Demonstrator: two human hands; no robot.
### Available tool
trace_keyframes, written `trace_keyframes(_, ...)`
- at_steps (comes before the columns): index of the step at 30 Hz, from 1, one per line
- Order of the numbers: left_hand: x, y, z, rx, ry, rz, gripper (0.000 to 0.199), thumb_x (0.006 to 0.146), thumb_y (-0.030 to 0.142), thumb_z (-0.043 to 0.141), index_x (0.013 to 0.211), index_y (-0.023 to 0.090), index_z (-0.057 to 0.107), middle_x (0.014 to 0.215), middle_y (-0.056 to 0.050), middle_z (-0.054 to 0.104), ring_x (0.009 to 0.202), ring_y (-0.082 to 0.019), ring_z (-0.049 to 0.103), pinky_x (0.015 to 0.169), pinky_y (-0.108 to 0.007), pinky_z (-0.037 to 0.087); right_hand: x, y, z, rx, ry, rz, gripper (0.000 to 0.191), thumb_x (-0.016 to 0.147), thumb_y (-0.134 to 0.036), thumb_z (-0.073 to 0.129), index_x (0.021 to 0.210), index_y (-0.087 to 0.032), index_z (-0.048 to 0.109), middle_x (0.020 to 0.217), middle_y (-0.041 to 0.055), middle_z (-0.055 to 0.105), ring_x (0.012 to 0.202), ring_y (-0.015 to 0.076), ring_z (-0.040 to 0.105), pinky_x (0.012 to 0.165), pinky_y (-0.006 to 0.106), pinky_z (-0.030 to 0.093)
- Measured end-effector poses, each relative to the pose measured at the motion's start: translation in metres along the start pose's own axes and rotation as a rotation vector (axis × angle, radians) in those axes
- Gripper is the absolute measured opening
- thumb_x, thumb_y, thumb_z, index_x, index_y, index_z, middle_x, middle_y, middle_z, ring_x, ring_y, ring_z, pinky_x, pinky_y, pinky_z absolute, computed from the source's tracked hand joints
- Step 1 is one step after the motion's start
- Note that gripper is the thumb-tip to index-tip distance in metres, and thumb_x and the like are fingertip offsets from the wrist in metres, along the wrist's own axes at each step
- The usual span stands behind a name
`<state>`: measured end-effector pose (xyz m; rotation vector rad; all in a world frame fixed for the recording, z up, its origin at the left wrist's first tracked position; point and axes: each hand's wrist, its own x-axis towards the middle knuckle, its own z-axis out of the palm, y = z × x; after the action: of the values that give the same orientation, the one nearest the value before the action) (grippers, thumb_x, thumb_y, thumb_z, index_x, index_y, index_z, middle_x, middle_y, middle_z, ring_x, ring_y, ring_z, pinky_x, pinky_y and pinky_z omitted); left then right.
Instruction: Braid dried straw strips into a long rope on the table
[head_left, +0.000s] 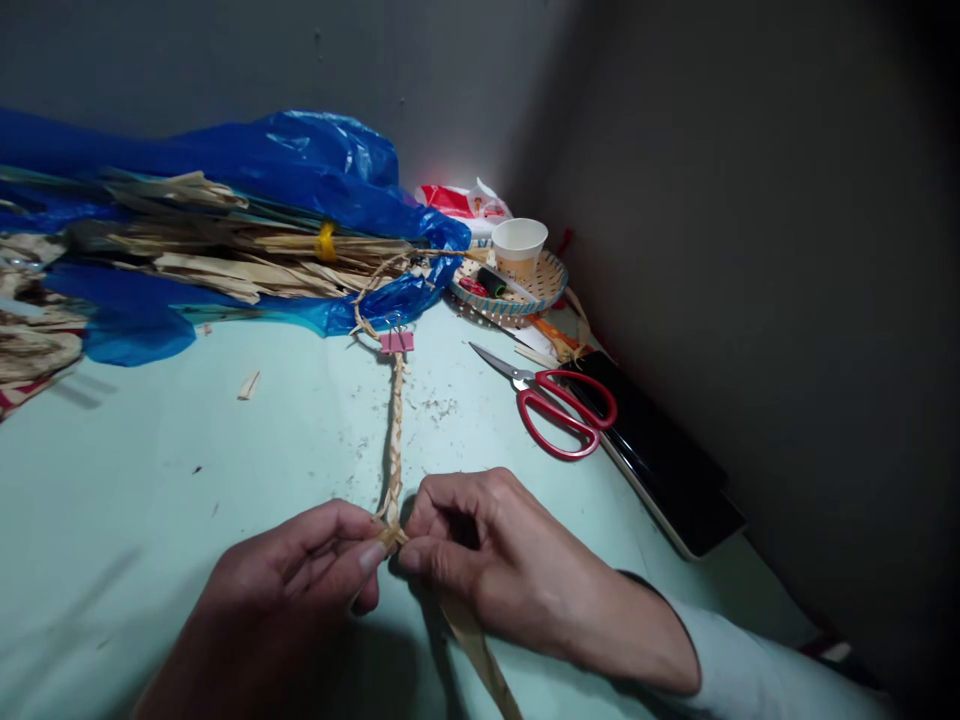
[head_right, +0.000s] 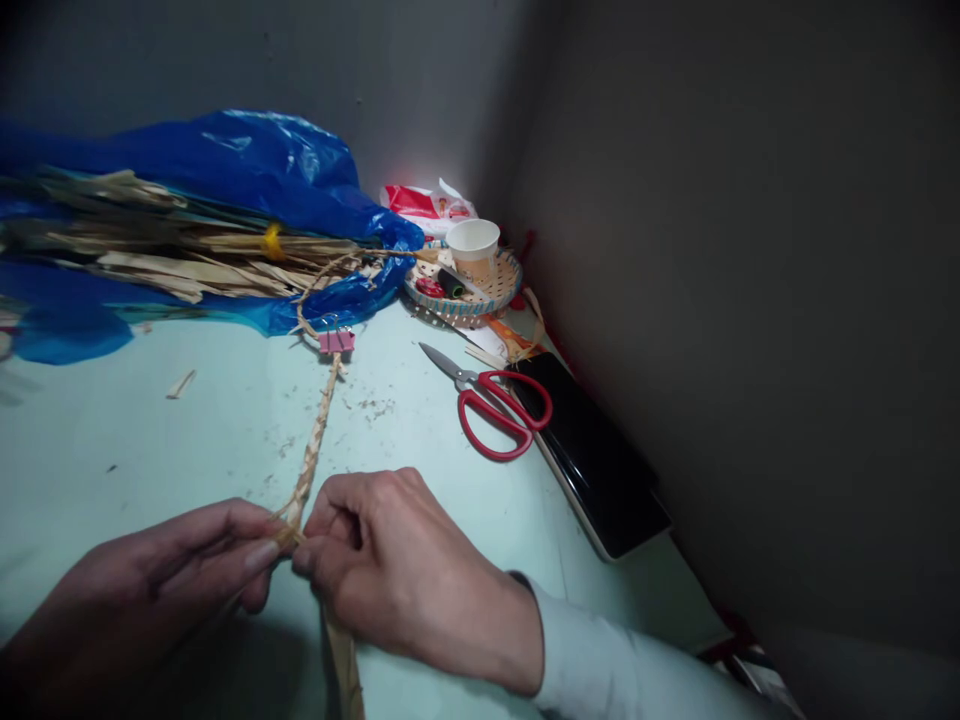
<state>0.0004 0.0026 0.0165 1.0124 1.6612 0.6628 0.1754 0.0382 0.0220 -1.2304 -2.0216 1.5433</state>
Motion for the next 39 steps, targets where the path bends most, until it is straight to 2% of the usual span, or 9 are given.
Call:
trace_keyframes(7, -0.002, 0.001, 0.0, -0.036, 0.038, 0.027, 0.019, 0.067, 0.043, 0.068, 0.065, 0.024, 0.066, 0.049, 0.004, 0.058, 0.052, -0.016, 0.058, 0.053, -0.023, 0.048, 0.0, 0.003, -0.002, 0.212, -0.049, 0.05, 0.015, 0.087, -0.027, 0.061, 0.078, -0.016, 0.057, 0.069, -0.002, 0.058, 0.062, 0.0094, 0.049, 0.057, 0.021, 0.038)
trace_keyframes(11, -0.003, -0.001, -0.001, -0.106, 0.029, 0.093, 0.02, 0.068, 0.044, 0.069, 0.069, 0.023, 0.067, 0.054, 0.003, 0.061, 0.057, -0.017, 0.06, 0.057, -0.025, 0.05, 0.002, 0.001, 0.004, 0.497, -0.106, 0.096, 0.028, 0.089, -0.044, 0.061, 0.088, -0.016, 0.058, 0.078, 0.0026, 0.063, 0.069, 0.0124, 0.058, 0.066, 0.025, 0.047)
trace_keyframes(13, -0.003, -0.003, -0.001, -0.126, 0.009, 0.134, 0.02, 0.07, 0.043, 0.067, 0.07, 0.023, 0.067, 0.057, 0.002, 0.061, 0.061, -0.017, 0.061, 0.059, -0.025, 0.05, 0.004, 0.001, 0.008, 0.568, -0.117, 0.084, 0.032, 0.089, -0.048, 0.06, 0.091, -0.016, 0.058, 0.077, 0.0019, 0.06, 0.063, 0.0112, 0.057, 0.062, 0.025, 0.048)
trace_keyframes(19, -0.002, -0.009, -0.003, 0.025, -0.047, 0.264, 0.025, 0.079, 0.047, 0.06, 0.068, 0.025, 0.067, 0.063, 0.002, 0.065, 0.065, -0.017, 0.06, 0.062, -0.023, 0.045, 0.009, 0.005, 0.017, 0.317, 0.084, -0.002, 0.021, 0.09, -0.031, 0.057, 0.077, -0.015, 0.059, 0.068, 0.0009, 0.06, 0.063, 0.0101, 0.051, 0.059, 0.022, 0.038)
trace_keyframes(26, -0.003, -0.009, -0.016, 0.281, 0.056, 0.336, 0.032, 0.084, 0.052, 0.056, 0.067, 0.027, 0.064, 0.062, 0.003, 0.065, 0.065, -0.017, 0.061, 0.057, -0.023, 0.043, 0.007, 0.002, 0.019, 0.328, 0.171, 0.011, 0.019, 0.085, -0.028, 0.06, 0.071, -0.014, 0.059, 0.063, 0.001, 0.062, 0.057, 0.0093, 0.049, 0.054, 0.02, 0.036)
trace_keyframes(28, -0.009, -0.012, -0.01, 0.296, 0.123, 0.461, 0.029, 0.087, 0.047, 0.053, 0.07, 0.027, 0.064, 0.063, 0.003, 0.066, 0.061, -0.016, 0.061, 0.057, -0.022, 0.044, 0.006, 0.002, 0.022, 0.367, 0.195, -0.002, 0.019, 0.084, -0.027, 0.061, 0.07, -0.014, 0.06, 0.062, 0.001, 0.062, 0.052, 0.0082, 0.048, 0.051, 0.02, 0.035)
trace_keyframes(32, -0.019, -0.031, 0.005, 0.599, 0.304, 0.947, 0.017, 0.089, 0.021, 0.052, 0.08, 0.024, 0.066, 0.066, 0.001, 0.069, 0.056, -0.015, 0.063, 0.06, -0.025, 0.046, 0.007, 0.003, 0.022, 0.526, 0.17, -0.012, 0.014, 0.08, -0.023, 0.062, 0.072, -0.012, 0.064, 0.055, -0.0018, 0.059, 0.042, 0.0063, 0.046, 0.045, 0.019, 0.033)
trace_keyframes(35, -0.02, -0.047, 0.013, 0.841, 0.406, 1.256, 0.028, 0.086, 0.003, 0.045, 0.097, 0.017, 0.067, 0.078, -0.006, 0.075, 0.069, -0.019, 0.069, 0.066, -0.028, 0.049, 0.007, 0.002, 0.019, 0.618, 0.118, 0.028, 0.015, 0.077, -0.024, 0.066, 0.07, -0.011, 0.065, 0.052, -0.0026, 0.057, 0.04, 0.0058, 0.045, 0.044, 0.019, 0.033)
trace_keyframes(39, -0.02, -0.054, 0.022, 1.044, 0.554, 1.422, 0.032, 0.087, -0.002, 0.043, 0.103, 0.013, 0.066, 0.081, -0.008, 0.075, 0.073, -0.02, 0.069, 0.068, -0.031, 0.05, 0.006, -0.001, 0.017, 0.691, 0.072, 0.061, 0.023, 0.076, -0.032, 0.07, 0.069, -0.011, 0.064, 0.061, 0.0015, 0.064, 0.042, 0.0049, 0.044, 0.045, 0.019, 0.032)
